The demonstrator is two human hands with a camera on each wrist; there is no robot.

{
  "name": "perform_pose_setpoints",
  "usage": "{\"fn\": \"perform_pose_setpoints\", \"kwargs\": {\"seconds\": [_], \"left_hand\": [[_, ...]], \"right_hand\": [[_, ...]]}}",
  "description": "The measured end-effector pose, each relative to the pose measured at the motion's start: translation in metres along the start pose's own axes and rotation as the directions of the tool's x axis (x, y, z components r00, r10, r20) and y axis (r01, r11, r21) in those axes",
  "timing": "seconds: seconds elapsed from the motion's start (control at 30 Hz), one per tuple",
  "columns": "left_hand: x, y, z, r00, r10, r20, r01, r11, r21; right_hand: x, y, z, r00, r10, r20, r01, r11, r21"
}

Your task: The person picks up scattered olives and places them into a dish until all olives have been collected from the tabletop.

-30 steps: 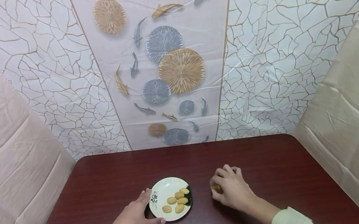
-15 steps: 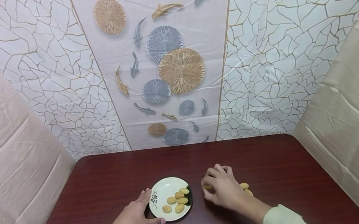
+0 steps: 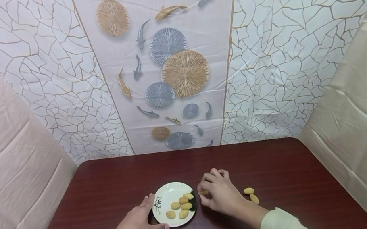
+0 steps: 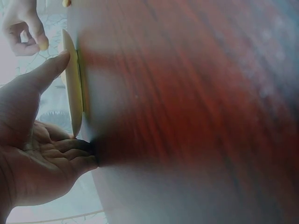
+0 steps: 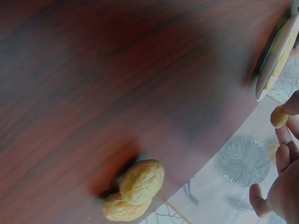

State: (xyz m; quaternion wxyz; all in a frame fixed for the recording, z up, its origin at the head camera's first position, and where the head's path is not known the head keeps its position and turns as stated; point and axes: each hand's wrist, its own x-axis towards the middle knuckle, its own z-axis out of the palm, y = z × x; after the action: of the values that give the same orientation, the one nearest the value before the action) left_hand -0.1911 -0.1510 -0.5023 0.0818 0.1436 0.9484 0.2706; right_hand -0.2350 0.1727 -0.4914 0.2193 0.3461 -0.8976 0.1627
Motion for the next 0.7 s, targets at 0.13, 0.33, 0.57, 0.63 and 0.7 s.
{"fn": "perform_pose_setpoints", "kwargs": {"seconds": [0.13,0.33,0.57,0.63,0.7], "left_hand": [[0.0,-0.001,0.001,1.0,0.001,-0.001,-0.001,1.0,-0.001],[0.001,-0.002,0.002,1.0,-0.006,0.002,0.006,1.0,-0.001],[0.002,-0.003,0.002,1.0,-0.011,0.009,0.012,1.0,-0.011],[0.002,-0.003,0.002,1.0,-0.012,0.008,0.012,1.0,-0.01],[0.003,-0.003,0.002,1.0,-0.013,0.007,0.013,1.0,-0.008]], "right_hand": [[0.003,-0.001,0.001,1.0,-0.009,0.005,0.009,1.0,0.005],[0.007,-0.004,0.004,1.0,-0.013,0.016,0.012,1.0,0.011],[0.013,-0.007,0.008,1.0,-0.018,0.015,0.018,1.0,0.022],[0.014,-0.007,0.01,1.0,-0.027,0.009,0.026,0.999,0.018],[0.016,-0.008,0.011,1.0,-0.026,0.012,0.026,0.999,0.024]]}}
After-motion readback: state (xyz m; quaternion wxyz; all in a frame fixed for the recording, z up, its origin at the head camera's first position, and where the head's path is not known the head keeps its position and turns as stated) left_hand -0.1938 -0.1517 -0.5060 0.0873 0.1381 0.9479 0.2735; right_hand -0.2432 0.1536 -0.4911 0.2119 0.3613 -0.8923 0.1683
